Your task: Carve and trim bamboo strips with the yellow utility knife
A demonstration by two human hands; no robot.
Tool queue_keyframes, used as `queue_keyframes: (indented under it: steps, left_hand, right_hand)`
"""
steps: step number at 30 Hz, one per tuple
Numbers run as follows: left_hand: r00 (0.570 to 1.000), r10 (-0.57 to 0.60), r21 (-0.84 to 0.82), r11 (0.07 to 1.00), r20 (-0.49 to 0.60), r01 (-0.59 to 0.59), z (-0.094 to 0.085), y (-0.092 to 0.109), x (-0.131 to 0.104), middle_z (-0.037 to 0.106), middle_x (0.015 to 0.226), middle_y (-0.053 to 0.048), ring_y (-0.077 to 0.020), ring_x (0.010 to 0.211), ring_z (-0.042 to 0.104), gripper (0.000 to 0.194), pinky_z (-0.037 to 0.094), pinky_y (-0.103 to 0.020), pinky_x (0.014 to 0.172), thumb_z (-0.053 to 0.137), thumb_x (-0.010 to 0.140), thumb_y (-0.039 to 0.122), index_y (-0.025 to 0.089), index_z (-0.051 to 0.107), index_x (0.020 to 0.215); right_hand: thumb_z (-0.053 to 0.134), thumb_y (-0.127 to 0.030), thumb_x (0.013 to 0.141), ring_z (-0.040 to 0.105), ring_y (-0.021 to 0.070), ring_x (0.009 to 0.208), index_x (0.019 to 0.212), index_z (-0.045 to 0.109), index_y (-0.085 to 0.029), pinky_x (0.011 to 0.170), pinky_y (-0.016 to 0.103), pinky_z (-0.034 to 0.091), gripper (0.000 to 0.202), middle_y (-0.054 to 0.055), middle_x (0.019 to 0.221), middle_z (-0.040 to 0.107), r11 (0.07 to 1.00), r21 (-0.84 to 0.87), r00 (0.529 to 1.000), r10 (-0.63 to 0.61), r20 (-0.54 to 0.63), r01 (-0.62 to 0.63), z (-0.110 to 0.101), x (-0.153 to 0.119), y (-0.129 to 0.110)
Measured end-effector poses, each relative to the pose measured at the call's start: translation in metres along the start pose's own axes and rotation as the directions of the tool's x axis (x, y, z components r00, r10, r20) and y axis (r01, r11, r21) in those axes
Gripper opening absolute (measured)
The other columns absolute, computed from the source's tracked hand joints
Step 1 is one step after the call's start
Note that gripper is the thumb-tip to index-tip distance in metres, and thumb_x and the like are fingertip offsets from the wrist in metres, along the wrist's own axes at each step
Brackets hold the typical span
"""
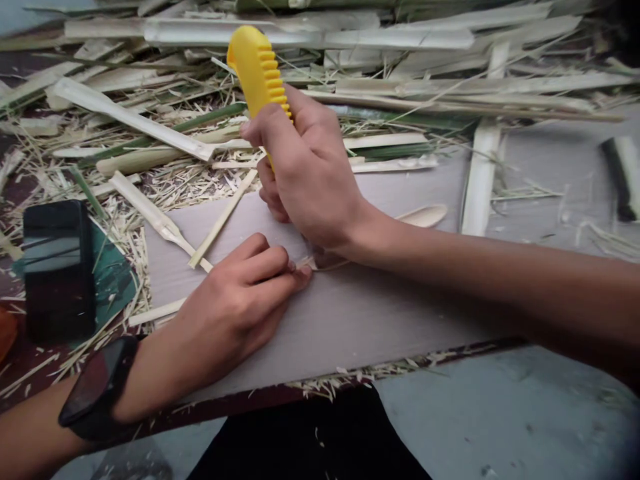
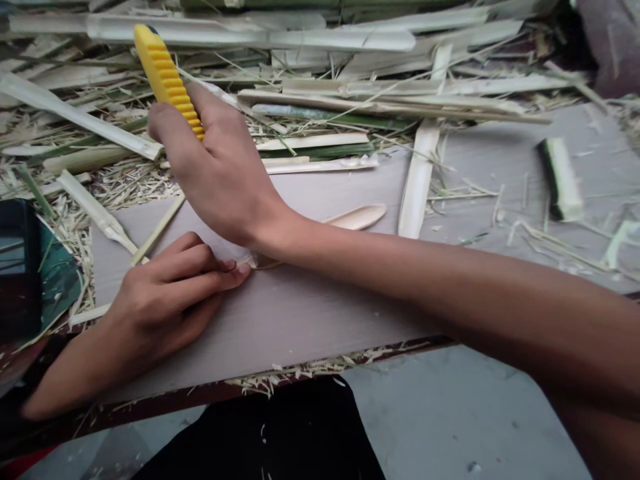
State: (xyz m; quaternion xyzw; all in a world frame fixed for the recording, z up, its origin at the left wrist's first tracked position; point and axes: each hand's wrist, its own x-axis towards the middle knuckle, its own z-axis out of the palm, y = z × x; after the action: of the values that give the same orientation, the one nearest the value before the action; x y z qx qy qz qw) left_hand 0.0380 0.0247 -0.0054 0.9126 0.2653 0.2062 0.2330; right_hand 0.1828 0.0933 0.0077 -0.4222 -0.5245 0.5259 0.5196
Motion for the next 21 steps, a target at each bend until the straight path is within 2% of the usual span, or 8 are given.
queue_keyframes:
  steps: [3, 7, 11, 17, 21]
  left_hand:
    - [1.0, -0.004, -0.001, 1.0, -0.006, 0.004, 0.0, 0.0, 0.0, 0.061, 0.092, -0.005, -0.0163, 0.087, 0.049, 0.013, 0.048, -0.03, 0.074, 0.055, 0.102, 0.013, 0.014, 0.065, 0.109]
    - [1.0, -0.009, -0.01, 1.0, -0.015, 0.009, -0.001, 0.0, 0.0, 0.06, 0.09, -0.005, -0.0166, 0.087, 0.049, 0.012, 0.049, -0.031, 0.073, 0.055, 0.102, 0.014, 0.015, 0.065, 0.108]
    - [0.999, -0.006, -0.022, 1.0, -0.038, 0.005, -0.001, 0.0, 0.0, 0.06, 0.091, -0.005, -0.0168, 0.087, 0.051, 0.01, 0.051, -0.032, 0.076, 0.056, 0.1, 0.012, 0.014, 0.065, 0.106]
    - [0.999, -0.008, -0.023, 1.0, -0.039, 0.007, 0.001, -0.001, -0.001, 0.061, 0.093, -0.006, -0.0175, 0.09, 0.054, 0.012, 0.053, -0.033, 0.078, 0.056, 0.101, 0.013, 0.014, 0.065, 0.109]
    - [0.999, -0.002, -0.026, 1.0, -0.041, 0.001, 0.001, -0.001, -0.002, 0.063, 0.096, -0.008, -0.0197, 0.096, 0.057, 0.013, 0.055, -0.035, 0.083, 0.056, 0.101, 0.012, 0.013, 0.065, 0.111]
  right_hand:
    - [0.045, -0.027, 0.094, 0.038, 0.008, 0.053, 0.079, 0.041, -0.024, 0.045, 0.024, 0.033, 0.016, -0.003, 0.077, 0.042, 0.983, 0.12, 0.988, -0.129, -0.086, 0.139, 0.006, 0.003, 0.003]
    - [0.052, -0.022, 0.092, 0.045, 0.0085, 0.06, 0.08, 0.043, -0.026, 0.045, 0.022, 0.035, 0.016, -0.002, 0.08, 0.047, 0.97, 0.168, 0.984, -0.172, -0.053, 0.178, 0.01, 0.001, 0.0]
    - [0.05, -0.022, 0.094, 0.045, 0.007, 0.061, 0.08, 0.041, -0.025, 0.047, 0.019, 0.037, 0.017, -0.002, 0.079, 0.043, 0.968, 0.184, 0.986, -0.166, -0.027, 0.168, 0.009, -0.003, -0.007]
    - [0.049, -0.022, 0.093, 0.026, 0.0059, 0.046, 0.08, 0.042, -0.024, 0.037, 0.026, 0.022, 0.016, -0.003, 0.079, 0.042, 0.971, 0.177, 0.987, -0.157, -0.027, 0.16, 0.009, -0.005, -0.008]
    - [0.052, -0.022, 0.091, 0.031, 0.0077, 0.049, 0.08, 0.042, -0.025, 0.039, 0.025, 0.027, 0.015, -0.003, 0.075, 0.042, 0.983, 0.134, 0.992, -0.129, 0.003, 0.127, 0.007, -0.005, -0.004]
